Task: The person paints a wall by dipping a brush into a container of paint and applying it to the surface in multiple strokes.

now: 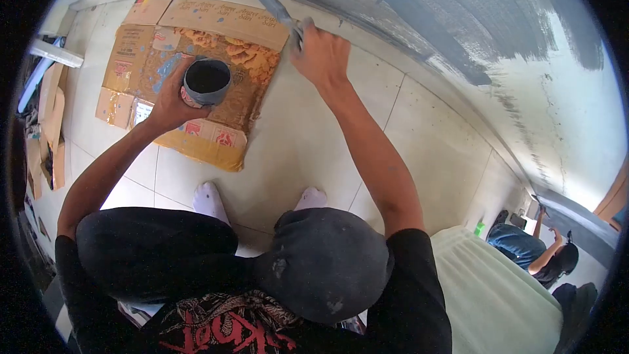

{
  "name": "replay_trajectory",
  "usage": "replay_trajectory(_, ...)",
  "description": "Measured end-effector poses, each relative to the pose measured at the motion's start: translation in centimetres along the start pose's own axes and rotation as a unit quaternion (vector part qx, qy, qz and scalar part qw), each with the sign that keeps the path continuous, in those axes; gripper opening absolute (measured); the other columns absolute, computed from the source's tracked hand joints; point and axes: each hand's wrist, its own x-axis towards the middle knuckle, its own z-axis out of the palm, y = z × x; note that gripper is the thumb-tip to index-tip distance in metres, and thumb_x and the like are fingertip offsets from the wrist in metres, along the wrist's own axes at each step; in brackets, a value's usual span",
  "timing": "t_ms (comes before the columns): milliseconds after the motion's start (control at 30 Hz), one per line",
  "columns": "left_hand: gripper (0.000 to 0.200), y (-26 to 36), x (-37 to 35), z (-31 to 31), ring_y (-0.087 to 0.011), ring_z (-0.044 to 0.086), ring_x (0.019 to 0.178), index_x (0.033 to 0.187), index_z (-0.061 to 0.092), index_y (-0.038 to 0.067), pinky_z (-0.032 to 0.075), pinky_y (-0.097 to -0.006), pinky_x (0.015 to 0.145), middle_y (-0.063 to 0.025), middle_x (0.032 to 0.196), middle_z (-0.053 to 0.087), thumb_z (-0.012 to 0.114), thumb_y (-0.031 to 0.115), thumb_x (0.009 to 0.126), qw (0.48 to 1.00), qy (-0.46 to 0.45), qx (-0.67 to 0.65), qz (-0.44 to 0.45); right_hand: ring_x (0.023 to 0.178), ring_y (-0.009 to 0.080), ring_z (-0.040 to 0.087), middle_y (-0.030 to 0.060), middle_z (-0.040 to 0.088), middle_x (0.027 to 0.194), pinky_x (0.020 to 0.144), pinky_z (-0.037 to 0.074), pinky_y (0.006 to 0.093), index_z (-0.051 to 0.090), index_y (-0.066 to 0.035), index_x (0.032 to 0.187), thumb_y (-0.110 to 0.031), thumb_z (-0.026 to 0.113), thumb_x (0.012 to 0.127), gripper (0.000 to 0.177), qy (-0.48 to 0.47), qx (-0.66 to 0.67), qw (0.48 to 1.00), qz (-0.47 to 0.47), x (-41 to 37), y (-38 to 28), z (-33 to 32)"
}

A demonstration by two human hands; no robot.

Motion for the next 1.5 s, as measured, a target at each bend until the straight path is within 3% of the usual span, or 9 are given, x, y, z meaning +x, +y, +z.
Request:
replay_trajectory(200,0.086,-0.3,-1.1,-1.2,-0.0348,0.060,0.114,0.135,0.046,0.002,0.049,-0.0412,0.098,-0.0171,0.121,0.060,0.086,0.012,0.059,0.995,-0.034,-0.079,-0.053,0.067,0.0374,0.068,0.0159,0.068,0.070,0.061,0.053,0.0477,0.066,-0.008,0.085,-0.033,0.072,0.077,0.027,0.065,-0.077,0.991,0.085,-0.7,5.1,-1.0)
replay_trajectory(267,0.086,-0.7,-1.2,-1.5,-0.0346,0.060,0.115,0.135,0.046,0.002,0.049,-0.0410,0.098,-0.0171,0.120,0.060,0.086,0.012,0.059,0.995,-0.030,-0.078,-0.055,0.068,0.0373,0.069,0.0144,0.070,0.071,0.061,0.053,0.0466,0.067,-0.013,0.092,-0.036,0.070,0.077,0.028,0.032,-0.120,0.983,0.135,-3.7,7.6,-3.3)
replay_trajectory(500,0.089,-2.5,-0.7,-0.4,-0.0354,0.058,0.116,0.136,0.045,0.003,0.048,-0.0417,0.099,-0.0177,0.124,0.059,0.087,0.013,0.058,0.996,-0.025,-0.065,-0.048,0.065,0.0353,0.068,0.0113,0.069,0.069,0.059,0.052,0.0454,0.065,-0.014,0.083,-0.034,0.072,0.080,0.022,0.074,-0.266,0.924,0.263,-14.3,18.3,-10.8)
replay_trajectory(633,0.100,-1.9,-0.2,-0.6,-0.0342,0.054,0.126,0.144,0.038,0.003,0.042,-0.0419,0.108,-0.0185,0.133,0.056,0.089,0.017,0.059,0.996,-0.054,-0.023,-0.071,0.061,0.0343,0.067,0.0113,0.067,0.065,0.055,0.052,0.0430,0.064,-0.013,0.081,-0.035,0.072,0.083,0.024,0.057,-0.289,0.905,0.307,-17.8,18.5,-13.5)
replay_trajectory(833,0.102,-2.3,-0.4,-0.3,-0.0343,0.052,0.128,0.144,0.037,0.002,0.040,-0.0423,0.111,-0.0193,0.136,0.053,0.089,0.017,0.059,0.992,-0.081,-0.026,-0.091,0.055,0.0327,0.063,0.0107,0.063,0.061,0.053,0.049,0.0399,0.063,-0.009,0.080,-0.022,0.075,0.079,0.018,0.063,-0.077,0.981,0.168,-13.9,10.1,-8.0)
replay_trajectory(900,0.093,-2.1,-0.5,0.0,-0.0372,0.055,0.118,0.139,0.043,0.002,0.046,-0.0438,0.100,-0.0185,0.127,0.057,0.087,0.014,0.058,0.998,-0.031,-0.025,-0.047,0.055,0.0331,0.063,0.0114,0.061,0.060,0.053,0.049,0.0400,0.063,-0.009,0.077,-0.021,0.075,0.077,0.017,0.060,-0.031,0.992,0.105,-9.4,6.4,-4.8)
replay_trajectory(1033,0.092,-1.7,-1.0,-0.4,-0.0363,0.057,0.118,0.139,0.043,0.001,0.047,-0.0420,0.100,-0.0191,0.126,0.057,0.087,0.013,0.058,0.995,-0.045,-0.067,-0.050,0.063,0.0364,0.066,0.0147,0.067,0.068,0.059,0.052,0.0453,0.064,-0.011,0.083,-0.033,0.071,0.077,0.024,-0.002,-0.037,0.998,0.052,-0.6,0.7,-0.1)
replay_trajectory(1233,0.091,-1.1,-1.7,-1.3,-0.0340,0.060,0.116,0.138,0.044,0.001,0.050,-0.0389,0.098,-0.0188,0.124,0.059,0.087,0.011,0.059,0.996,-0.035,-0.074,-0.047,0.070,0.0386,0.069,0.0179,0.070,0.074,0.065,0.055,0.0468,0.069,-0.010,0.091,-0.035,0.072,0.076,0.029,0.001,-0.109,0.991,0.082,0.8,3.4,-0.9)
replay_trajectory(1500,0.087,-1.4,-0.6,-0.5,-0.0375,0.059,0.115,0.134,0.047,0.004,0.048,-0.0434,0.098,-0.0186,0.123,0.060,0.087,0.014,0.057,0.999,-0.024,-0.009,-0.044,0.057,0.0344,0.065,0.0113,0.066,0.063,0.054,0.050,0.0447,0.062,-0.013,0.080,-0.034,0.072,0.078,0.024,0.020,-0.153,0.978,0.139,-8.1,9.1,-6.8)
